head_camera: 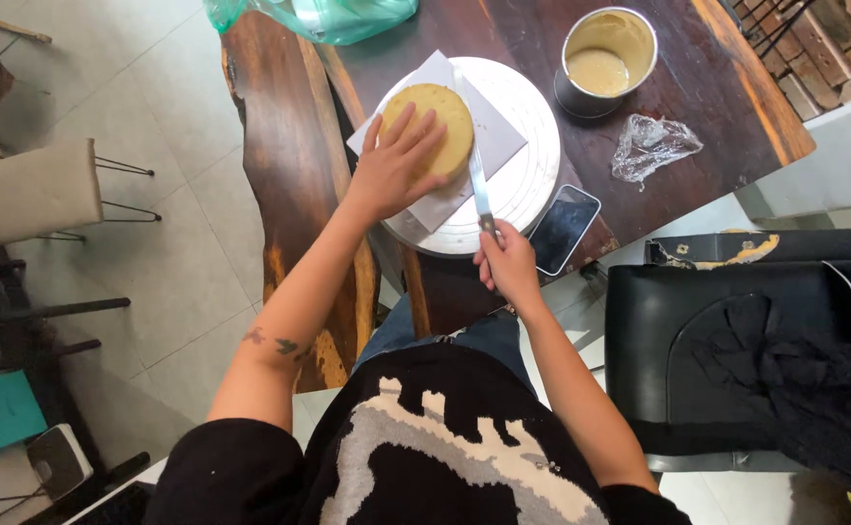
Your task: Slicing a sponge cake horizontally into layers using a knife on a turntable.
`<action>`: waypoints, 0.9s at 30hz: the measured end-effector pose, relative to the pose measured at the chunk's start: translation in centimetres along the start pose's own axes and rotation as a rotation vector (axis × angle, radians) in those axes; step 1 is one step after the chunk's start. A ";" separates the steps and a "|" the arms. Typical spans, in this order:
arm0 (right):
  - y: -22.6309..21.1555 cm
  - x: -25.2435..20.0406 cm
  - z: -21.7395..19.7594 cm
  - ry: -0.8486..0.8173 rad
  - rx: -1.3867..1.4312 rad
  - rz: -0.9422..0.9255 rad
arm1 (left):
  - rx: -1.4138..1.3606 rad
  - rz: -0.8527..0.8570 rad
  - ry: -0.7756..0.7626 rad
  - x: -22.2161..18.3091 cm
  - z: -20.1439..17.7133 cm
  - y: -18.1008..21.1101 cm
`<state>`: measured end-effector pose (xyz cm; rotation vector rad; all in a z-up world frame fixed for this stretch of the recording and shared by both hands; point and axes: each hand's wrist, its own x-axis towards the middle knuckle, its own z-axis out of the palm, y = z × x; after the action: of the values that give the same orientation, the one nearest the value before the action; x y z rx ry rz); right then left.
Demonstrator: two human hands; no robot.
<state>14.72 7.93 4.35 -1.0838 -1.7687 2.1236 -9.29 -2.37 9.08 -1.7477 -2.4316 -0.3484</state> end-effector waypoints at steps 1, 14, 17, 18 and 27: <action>0.0 -1.2 -0.2 -0.004 -0.003 -0.001 | 0.001 -0.004 0.002 -0.2 0.6 -0.4; 0.0 -2.3 -0.3 -0.045 -0.013 -0.001 | 0.144 -0.154 0.151 -1.2 4.7 2.7; -0.2 -3.8 -0.8 -0.054 -0.022 -0.018 | 0.218 -0.223 0.193 -1.1 5.4 3.8; -0.4 -5.0 -1.1 -0.074 -0.026 -0.012 | 0.255 -0.261 0.209 -1.3 5.7 4.4; 3.4 -7.9 -1.4 -0.058 0.119 0.044 | 0.206 -0.273 0.321 -0.3 3.5 5.3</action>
<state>22.35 3.71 4.54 -1.0500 -1.6333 2.2764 -4.04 -0.14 6.27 -1.1788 -2.3698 -0.3593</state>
